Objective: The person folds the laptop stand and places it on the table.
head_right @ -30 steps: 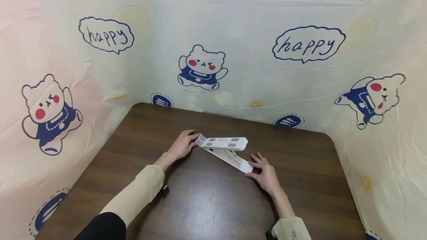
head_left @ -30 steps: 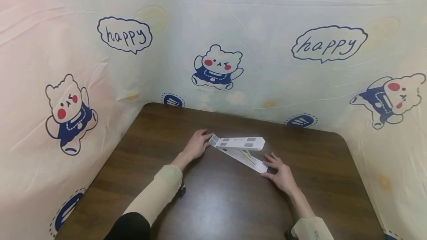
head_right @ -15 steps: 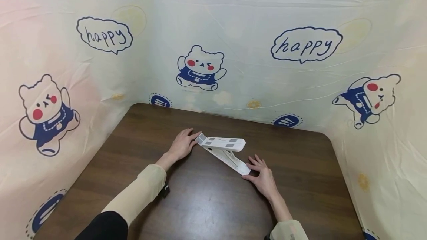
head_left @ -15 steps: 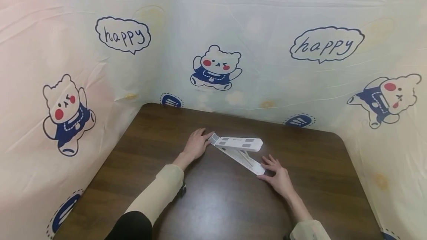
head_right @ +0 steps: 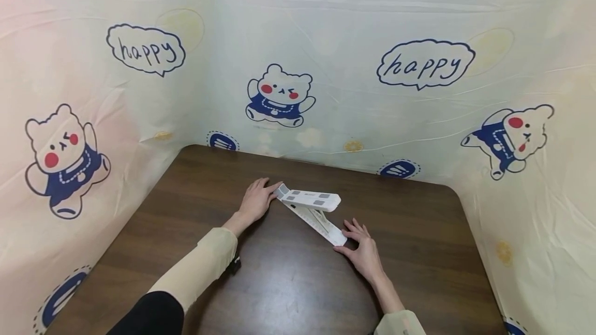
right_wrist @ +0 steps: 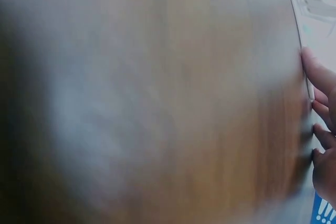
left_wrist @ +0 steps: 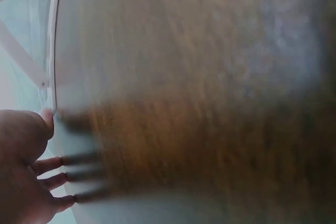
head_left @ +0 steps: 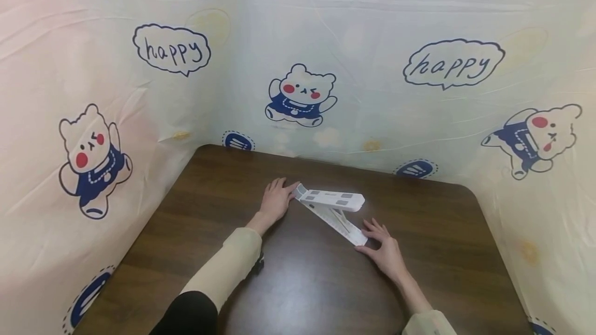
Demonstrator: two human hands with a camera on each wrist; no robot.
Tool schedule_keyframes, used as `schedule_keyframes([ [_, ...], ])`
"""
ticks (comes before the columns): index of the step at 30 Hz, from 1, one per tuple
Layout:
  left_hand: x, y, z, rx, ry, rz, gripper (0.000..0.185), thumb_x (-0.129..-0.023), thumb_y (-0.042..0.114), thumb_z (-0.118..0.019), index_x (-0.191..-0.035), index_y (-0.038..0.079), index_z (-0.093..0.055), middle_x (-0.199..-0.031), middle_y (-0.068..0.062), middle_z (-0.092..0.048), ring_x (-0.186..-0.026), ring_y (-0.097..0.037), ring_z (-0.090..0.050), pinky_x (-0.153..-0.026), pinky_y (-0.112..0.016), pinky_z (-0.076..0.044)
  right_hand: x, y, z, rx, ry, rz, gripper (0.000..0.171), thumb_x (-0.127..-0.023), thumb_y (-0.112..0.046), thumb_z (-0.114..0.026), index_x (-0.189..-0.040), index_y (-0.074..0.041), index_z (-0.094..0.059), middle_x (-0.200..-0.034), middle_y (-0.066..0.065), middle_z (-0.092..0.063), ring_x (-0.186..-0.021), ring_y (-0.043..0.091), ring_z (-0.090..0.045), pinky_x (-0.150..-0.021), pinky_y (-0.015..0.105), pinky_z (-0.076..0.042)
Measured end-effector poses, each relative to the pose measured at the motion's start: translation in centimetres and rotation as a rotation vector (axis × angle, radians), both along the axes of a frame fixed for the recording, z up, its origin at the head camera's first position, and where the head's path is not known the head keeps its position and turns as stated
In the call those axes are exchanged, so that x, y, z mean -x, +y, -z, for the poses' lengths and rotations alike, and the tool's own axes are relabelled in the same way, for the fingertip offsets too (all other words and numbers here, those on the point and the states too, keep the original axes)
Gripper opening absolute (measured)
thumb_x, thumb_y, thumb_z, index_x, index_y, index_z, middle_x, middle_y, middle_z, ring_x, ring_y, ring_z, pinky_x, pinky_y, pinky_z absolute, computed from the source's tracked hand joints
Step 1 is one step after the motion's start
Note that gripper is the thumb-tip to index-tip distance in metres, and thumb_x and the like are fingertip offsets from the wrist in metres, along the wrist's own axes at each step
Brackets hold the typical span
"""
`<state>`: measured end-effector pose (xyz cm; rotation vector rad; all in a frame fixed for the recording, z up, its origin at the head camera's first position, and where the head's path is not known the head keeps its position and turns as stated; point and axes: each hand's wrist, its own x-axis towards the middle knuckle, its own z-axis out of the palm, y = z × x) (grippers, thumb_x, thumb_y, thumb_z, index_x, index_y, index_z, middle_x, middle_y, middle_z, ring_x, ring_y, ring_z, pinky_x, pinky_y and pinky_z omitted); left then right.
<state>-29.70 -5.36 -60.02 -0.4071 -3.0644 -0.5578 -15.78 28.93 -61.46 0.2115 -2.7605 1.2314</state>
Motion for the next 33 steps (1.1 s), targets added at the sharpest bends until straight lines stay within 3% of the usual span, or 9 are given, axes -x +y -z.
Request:
schedule_keyframes([
  [4, 0.1, 0.3, -0.2, -0.021, 0.017, -0.006, 0.044, -0.114, 0.028, -0.059, -0.158, 0.026, -0.062, -0.165, -0.028, -0.052, -0.157, -0.049, -0.046, -0.132, -0.065, -0.036, -0.1, 0.0, 1.6, 0.027, 0.122, -0.002, 0.049, -0.078, -0.025, -0.100, -0.117, -0.001, -0.083, -0.145, 0.018, -0.074, -0.153, 0.040, -0.055, -0.139, 0.035, -0.029],
  [7, 0.2, 0.5, -0.4, -0.034, 0.029, -0.014, 0.042, -0.113, 0.026, -0.061, -0.155, 0.023, -0.065, -0.163, -0.029, -0.054, -0.155, -0.050, -0.047, -0.131, -0.066, -0.038, 0.0, 0.1, 2.6, 0.039, 0.195, -0.013, 0.050, -0.079, -0.033, -0.099, -0.115, -0.002, -0.084, -0.142, 0.017, -0.075, -0.151, 0.035, -0.058, -0.137, 0.023, -0.026],
  [11, 0.6, 0.8, -0.3, -0.004, 0.033, -0.019, 0.044, -0.114, 0.028, -0.060, -0.157, 0.023, -0.063, -0.163, -0.028, -0.054, -0.155, -0.048, -0.048, -0.131, -0.065, -0.039, -0.3, -0.3, 2.2, 0.057, 0.236, -0.016, 0.051, -0.079, -0.034, -0.099, -0.113, 0.002, -0.082, -0.141, 0.019, -0.075, -0.149, 0.042, -0.059, -0.137, 0.046, -0.033],
  [16, 0.5, 0.9, -0.2, 0.038, 0.013, -0.030, 0.049, -0.115, 0.032, -0.056, -0.163, 0.018, -0.055, -0.166, -0.026, -0.051, -0.158, -0.046, -0.045, -0.133, -0.062, -0.038, -0.7, -0.9, 1.4, 0.020, 0.197, 0.000, 0.053, -0.077, -0.027, -0.100, -0.118, 0.000, -0.081, -0.143, 0.021, -0.074, -0.148, 0.046, -0.059, -0.132, 0.053, -0.036],
  [24, -2.2, 0.0, -1.0, -0.024, -0.043, -0.027, 0.058, -0.114, 0.032, -0.060, -0.167, 0.013, -0.046, -0.166, -0.030, -0.050, -0.159, -0.050, -0.044, -0.133, -0.061, -0.038, -0.7, -0.6, 0.4, -0.049, 0.129, -0.006, 0.038, -0.093, -0.012, -0.088, -0.128, 0.000, -0.079, -0.146, 0.019, -0.073, -0.148, 0.045, -0.059, -0.124, 0.063, -0.041],
  [26, -3.0, -0.1, -1.3, -0.020, -0.038, -0.008, 0.058, -0.114, 0.032, -0.061, -0.166, 0.012, -0.048, -0.165, -0.030, -0.050, -0.158, -0.050, -0.044, -0.132, -0.061, -0.039, -0.6, -0.5, 0.4, -0.053, 0.138, 0.006, 0.032, -0.096, -0.009, -0.084, -0.127, 0.000, -0.079, -0.145, 0.018, -0.074, -0.146, 0.044, -0.061, -0.123, 0.056, -0.044],
  [30, -4.6, -0.3, -1.8, -0.008, -0.012, 0.021, 0.056, -0.112, 0.031, -0.065, -0.160, 0.006, -0.054, -0.162, -0.031, -0.054, -0.156, -0.050, -0.048, -0.131, -0.060, -0.041, -0.3, -0.3, 0.3, -0.050, 0.186, -0.004, 0.025, -0.100, 0.000, -0.075, -0.125, 0.001, -0.080, -0.143, 0.019, -0.075, -0.143, 0.045, -0.064, -0.127, 0.020, -0.039],
  [32, -5.3, -0.2, -1.9, 0.006, -0.004, 0.041, 0.055, -0.111, 0.031, -0.066, -0.158, 0.004, -0.056, -0.160, -0.031, -0.056, -0.154, -0.051, -0.050, -0.131, -0.060, -0.042, -0.3, -0.2, 0.3, -0.046, 0.210, -0.016, 0.025, -0.100, 0.005, -0.071, -0.124, 0.001, -0.080, -0.142, 0.020, -0.075, -0.141, 0.046, -0.065, -0.126, 0.014, -0.036],
  [33, -5.6, -0.1, -1.9, 0.013, -0.002, 0.053, 0.055, -0.111, 0.032, -0.067, -0.157, 0.003, -0.057, -0.159, -0.031, -0.056, -0.154, -0.051, -0.050, -0.131, -0.059, -0.042, -0.2, -0.1, 0.4, -0.044, 0.218, -0.021, 0.026, -0.100, 0.006, -0.069, -0.123, 0.001, -0.080, -0.142, 0.020, -0.075, -0.140, 0.046, -0.065, -0.126, 0.017, -0.036],
])
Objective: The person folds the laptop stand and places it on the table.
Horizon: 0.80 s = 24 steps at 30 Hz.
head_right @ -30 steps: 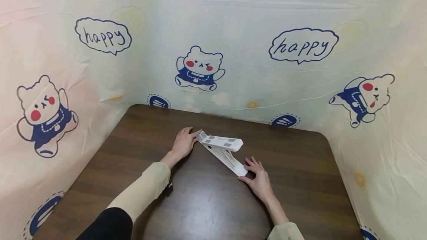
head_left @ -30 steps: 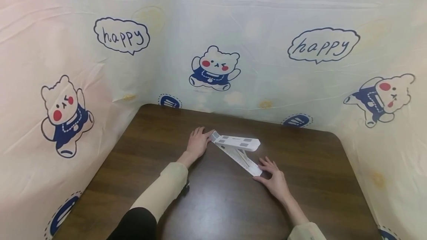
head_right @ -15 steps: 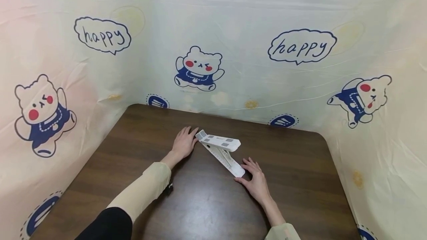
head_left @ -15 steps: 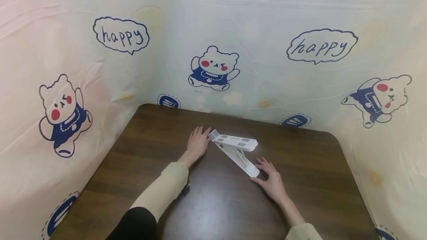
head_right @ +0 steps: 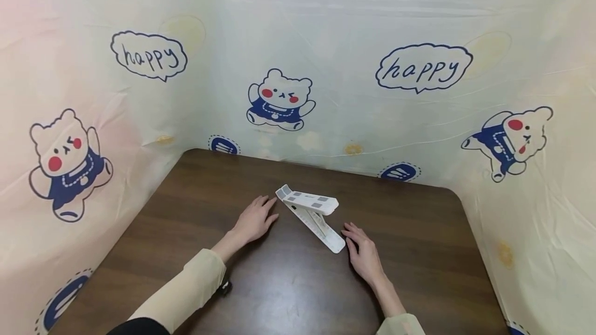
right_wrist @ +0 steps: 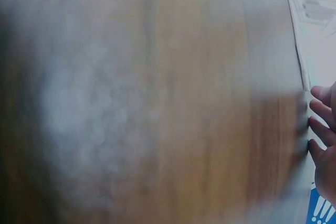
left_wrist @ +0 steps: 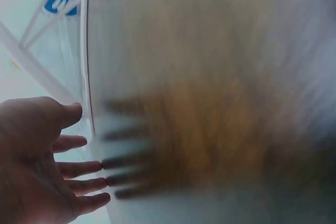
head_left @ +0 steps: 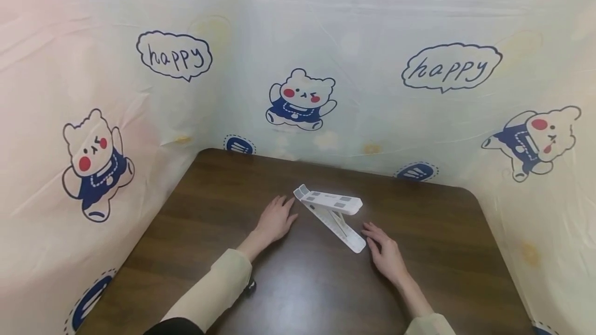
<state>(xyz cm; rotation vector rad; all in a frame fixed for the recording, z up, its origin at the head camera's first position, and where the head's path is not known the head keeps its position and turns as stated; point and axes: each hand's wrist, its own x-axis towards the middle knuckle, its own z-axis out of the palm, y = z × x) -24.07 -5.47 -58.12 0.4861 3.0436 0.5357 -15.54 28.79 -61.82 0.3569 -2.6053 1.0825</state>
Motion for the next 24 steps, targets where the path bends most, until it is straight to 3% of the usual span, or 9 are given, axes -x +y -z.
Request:
schedule_keyframes([
  [2, -0.6, 0.3, 0.0, 0.006, 0.004, 0.030, 0.056, -0.110, 0.032, -0.068, -0.155, 0.001, -0.059, -0.158, -0.032, -0.057, -0.152, -0.052, -0.051, -0.130, -0.059, -0.043, 0.1, 0.3, 0.4, 0.014, 0.029, -0.027, 0.027, -0.101, 0.006, -0.066, -0.124, 0.001, -0.080, -0.142, 0.019, -0.075, -0.141, 0.044, -0.065, -0.128, 0.026, -0.042],
  [6, -1.4, 1.0, 0.0, 0.014, 0.006, 0.068, 0.056, -0.110, 0.035, -0.067, -0.155, 0.003, -0.060, -0.159, -0.031, -0.057, -0.153, -0.053, -0.050, -0.130, -0.062, -0.042, 0.1, 0.4, 0.7, 0.012, 0.033, -0.046, 0.028, -0.101, 0.003, -0.064, -0.125, 0.001, -0.080, -0.143, 0.020, -0.074, -0.142, 0.046, -0.063, -0.120, 0.056, -0.047],
  [9, -1.5, 1.3, 0.1, 0.018, 0.000, 0.063, 0.054, -0.110, 0.036, -0.066, -0.156, 0.007, -0.061, -0.161, -0.030, -0.056, -0.154, -0.053, -0.048, -0.129, -0.065, -0.042, 0.0, 0.1, 0.4, -0.017, 0.011, -0.039, 0.027, -0.100, 0.004, -0.066, -0.123, 0.001, -0.081, -0.143, 0.022, -0.074, -0.141, 0.049, -0.062, -0.117, 0.063, -0.048],
  [17, -1.4, 1.6, 0.7, 0.026, 0.010, 0.053, 0.050, -0.110, 0.037, -0.066, -0.153, 0.010, -0.065, -0.162, -0.029, -0.055, -0.154, -0.055, -0.047, -0.128, -0.067, -0.042, -0.3, -0.5, -0.5, -0.074, -0.118, -0.027, 0.031, -0.099, 0.008, -0.069, -0.126, 0.000, -0.080, -0.151, 0.019, -0.070, -0.151, 0.047, -0.055, -0.122, 0.068, -0.042],
  [24, -1.4, 1.9, 0.9, 0.024, 0.013, 0.061, 0.056, -0.109, 0.046, -0.066, -0.153, 0.012, -0.065, -0.165, -0.029, -0.052, -0.156, -0.056, -0.044, -0.128, -0.067, -0.041, -0.4, -0.7, -0.7, -0.081, -0.128, -0.035, 0.028, -0.100, 0.006, -0.072, -0.125, 0.000, -0.081, -0.150, 0.019, -0.070, -0.153, 0.047, -0.054, -0.123, 0.068, -0.044],
])
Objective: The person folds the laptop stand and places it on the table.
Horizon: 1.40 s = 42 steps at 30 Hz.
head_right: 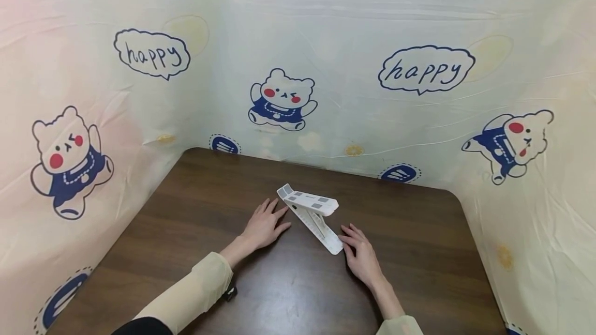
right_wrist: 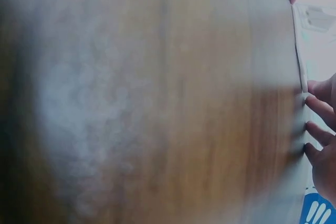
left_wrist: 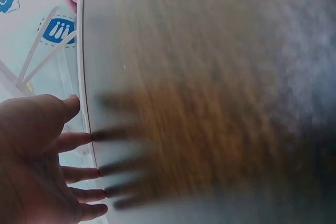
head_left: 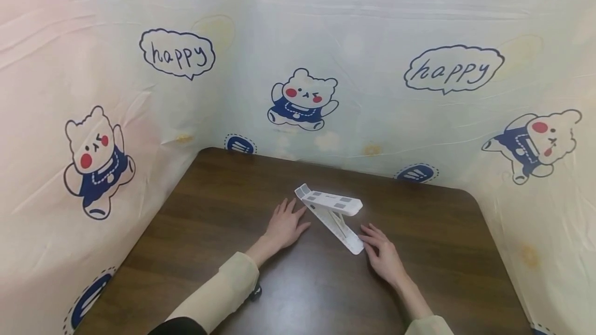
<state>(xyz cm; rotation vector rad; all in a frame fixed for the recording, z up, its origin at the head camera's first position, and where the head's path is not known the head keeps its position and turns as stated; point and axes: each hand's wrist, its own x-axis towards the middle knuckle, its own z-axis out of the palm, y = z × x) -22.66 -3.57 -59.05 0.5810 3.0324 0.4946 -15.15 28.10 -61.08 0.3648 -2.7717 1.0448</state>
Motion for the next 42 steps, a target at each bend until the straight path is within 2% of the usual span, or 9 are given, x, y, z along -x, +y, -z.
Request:
schedule_keyframes([
  [8, -0.5, 0.7, 0.2, 0.031, -0.018, 0.040, 0.066, -0.107, 0.053, -0.066, -0.158, 0.011, -0.060, -0.169, -0.030, -0.046, -0.160, -0.054, -0.040, -0.132, -0.065, -0.038, -0.3, -0.4, -0.1, -0.001, -0.030, -0.027, 0.029, -0.098, -0.002, -0.078, -0.127, -0.003, -0.081, -0.152, 0.016, -0.070, -0.154, 0.047, -0.052, -0.123, 0.071, -0.044],
  [12, -1.5, 1.3, 0.3, 0.049, -0.031, 0.061, 0.070, -0.106, 0.055, -0.067, -0.160, 0.011, -0.057, -0.171, -0.030, -0.044, -0.161, -0.054, -0.037, -0.133, -0.064, -0.036, -0.3, -0.5, -0.1, -0.003, -0.033, -0.041, 0.030, -0.097, -0.003, -0.080, -0.127, -0.004, -0.081, -0.152, 0.015, -0.070, -0.155, 0.046, -0.052, -0.123, 0.071, -0.044],
  [17, -3.2, 2.3, -0.3, 0.123, -0.059, 0.092, 0.077, -0.105, 0.059, -0.066, -0.163, 0.010, -0.053, -0.173, -0.029, -0.041, -0.162, -0.051, -0.037, -0.134, -0.061, -0.037, -0.4, -0.5, -0.2, -0.018, -0.061, -0.057, 0.033, -0.097, -0.008, -0.082, -0.130, -0.006, -0.080, -0.155, 0.015, -0.068, -0.157, 0.046, -0.049, -0.123, 0.072, -0.044],
  [23, -4.6, 3.5, -0.8, 0.179, -0.102, 0.125, 0.091, -0.103, 0.069, -0.063, -0.164, 0.002, -0.048, -0.175, -0.031, -0.036, -0.164, -0.047, -0.036, -0.135, -0.058, -0.035, -0.5, -0.7, -0.7, -0.035, -0.135, -0.081, 0.043, -0.095, -0.019, -0.088, -0.136, -0.009, -0.078, -0.162, 0.013, -0.062, -0.161, 0.047, -0.042, -0.129, 0.074, -0.034],
  [28, -5.0, 3.9, -1.1, 0.172, -0.106, 0.131, 0.103, -0.098, 0.073, -0.068, -0.165, -0.002, -0.045, -0.175, -0.030, -0.036, -0.165, -0.045, -0.036, -0.136, -0.057, -0.034, -0.5, -1.1, -0.9, -0.026, -0.176, -0.121, 0.052, -0.090, -0.022, -0.092, -0.138, -0.008, -0.077, -0.162, 0.014, -0.062, -0.163, 0.047, -0.040, -0.134, 0.070, -0.025],
  [34, -5.1, 3.8, -1.2, 0.161, -0.117, 0.134, 0.114, -0.093, 0.077, -0.071, -0.166, -0.005, -0.040, -0.177, -0.030, -0.033, -0.167, -0.044, -0.033, -0.137, -0.058, -0.032, -0.2, -1.1, -0.6, -0.050, -0.120, -0.139, 0.056, -0.085, -0.021, -0.096, -0.137, -0.008, -0.077, -0.159, 0.017, -0.064, -0.159, 0.048, -0.044, -0.131, 0.072, -0.032],
  [38, -4.9, 3.8, -1.2, 0.145, -0.108, 0.127, 0.116, -0.093, 0.077, -0.072, -0.165, -0.008, -0.039, -0.176, -0.030, -0.033, -0.167, -0.044, -0.033, -0.137, -0.059, -0.032, 0.3, -1.0, -0.5, -0.087, -0.121, -0.177, 0.064, -0.087, -0.025, -0.095, -0.145, -0.008, -0.072, -0.165, 0.019, -0.057, -0.162, 0.049, -0.040, -0.131, 0.073, -0.031],
  [42, -4.9, 3.8, -1.0, 0.121, -0.113, 0.119, 0.118, -0.093, 0.076, -0.073, -0.167, -0.007, -0.036, -0.178, -0.029, -0.031, -0.168, -0.043, -0.031, -0.138, -0.058, -0.031, 0.7, -1.0, -0.7, -0.104, -0.185, -0.202, 0.069, -0.091, -0.032, -0.091, -0.151, -0.010, -0.067, -0.172, 0.018, -0.049, -0.166, 0.049, -0.031, -0.134, 0.074, -0.023],
])
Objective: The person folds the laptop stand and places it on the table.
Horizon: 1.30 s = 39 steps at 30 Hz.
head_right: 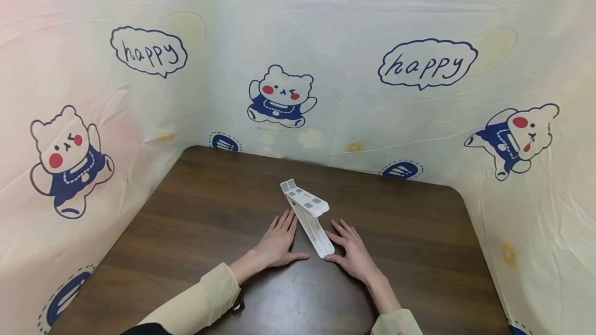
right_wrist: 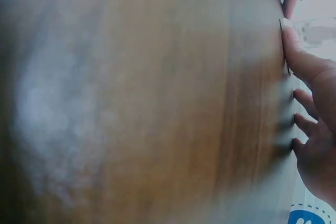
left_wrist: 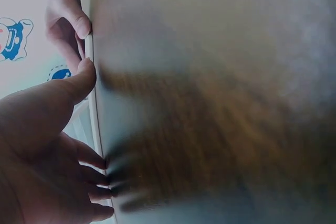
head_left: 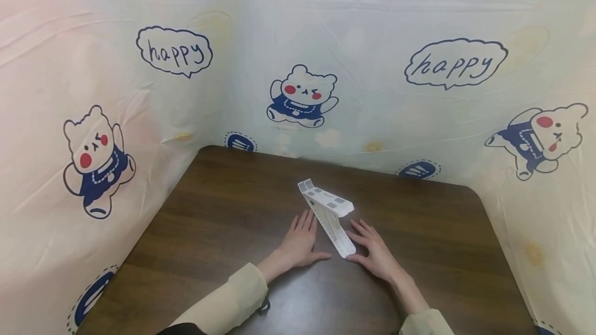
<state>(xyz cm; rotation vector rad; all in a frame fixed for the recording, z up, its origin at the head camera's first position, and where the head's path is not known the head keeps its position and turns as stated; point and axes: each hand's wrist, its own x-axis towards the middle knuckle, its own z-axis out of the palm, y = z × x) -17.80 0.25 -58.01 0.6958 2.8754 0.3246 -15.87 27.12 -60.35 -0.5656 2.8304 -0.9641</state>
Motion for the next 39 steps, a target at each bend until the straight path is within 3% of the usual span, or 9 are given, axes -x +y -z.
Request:
schedule_keyframes([
  [6, 0.2, -0.3, 0.1, -0.012, 0.009, -0.002, 0.117, -0.092, 0.075, -0.074, -0.167, -0.006, -0.036, -0.178, -0.025, -0.033, -0.168, -0.039, -0.033, -0.138, -0.059, -0.030, 0.0, -0.3, -0.2, -0.009, -0.037, 0.000, 0.071, -0.091, -0.036, -0.091, -0.153, -0.012, -0.065, -0.175, 0.016, -0.045, -0.169, 0.048, -0.025, -0.135, 0.075, -0.018],
  [17, 0.5, -0.8, 0.3, -0.027, 0.052, 0.047, 0.118, -0.085, 0.074, -0.083, -0.164, -0.004, -0.044, -0.178, -0.019, -0.038, -0.167, -0.036, -0.037, -0.136, -0.062, -0.032, -0.6, -1.5, -0.4, -0.008, 0.020, -0.028, 0.068, -0.090, -0.032, -0.092, -0.149, -0.008, -0.068, -0.172, 0.017, -0.049, -0.166, 0.053, -0.028, -0.132, 0.080, -0.019],
  [23, 0.8, -1.2, 0.5, -0.037, 0.011, 0.071, 0.123, -0.083, 0.076, -0.083, -0.168, -0.001, -0.040, -0.179, -0.017, -0.035, -0.169, -0.035, -0.033, -0.137, -0.062, -0.029, -0.7, -2.1, -0.4, -0.013, 0.015, -0.063, 0.066, -0.092, -0.031, -0.090, -0.150, -0.008, -0.067, -0.173, 0.016, -0.047, -0.167, 0.052, -0.027, -0.132, 0.079, -0.018],
  [30, 0.8, -1.5, 0.7, -0.025, 0.019, 0.093, 0.122, -0.083, 0.077, -0.083, -0.168, 0.001, -0.039, -0.180, -0.016, -0.036, -0.169, -0.036, -0.033, -0.137, -0.062, -0.030, -0.7, -2.5, -0.2, 0.003, 0.040, -0.088, 0.063, -0.092, -0.026, -0.090, -0.148, -0.006, -0.068, -0.170, 0.015, -0.052, -0.165, 0.052, -0.031, -0.131, 0.080, -0.020],
  [39, 1.3, -2.2, 1.9, -0.151, -0.023, 0.120, 0.125, -0.081, 0.073, -0.087, -0.169, -0.001, -0.035, -0.180, -0.018, -0.033, -0.169, -0.041, -0.029, -0.136, -0.069, -0.025, -0.9, -3.2, -0.3, 0.014, 0.033, -0.095, 0.061, -0.092, -0.023, -0.090, -0.146, -0.004, -0.068, -0.167, 0.015, -0.054, -0.166, 0.050, -0.031, -0.132, 0.078, -0.020],
])
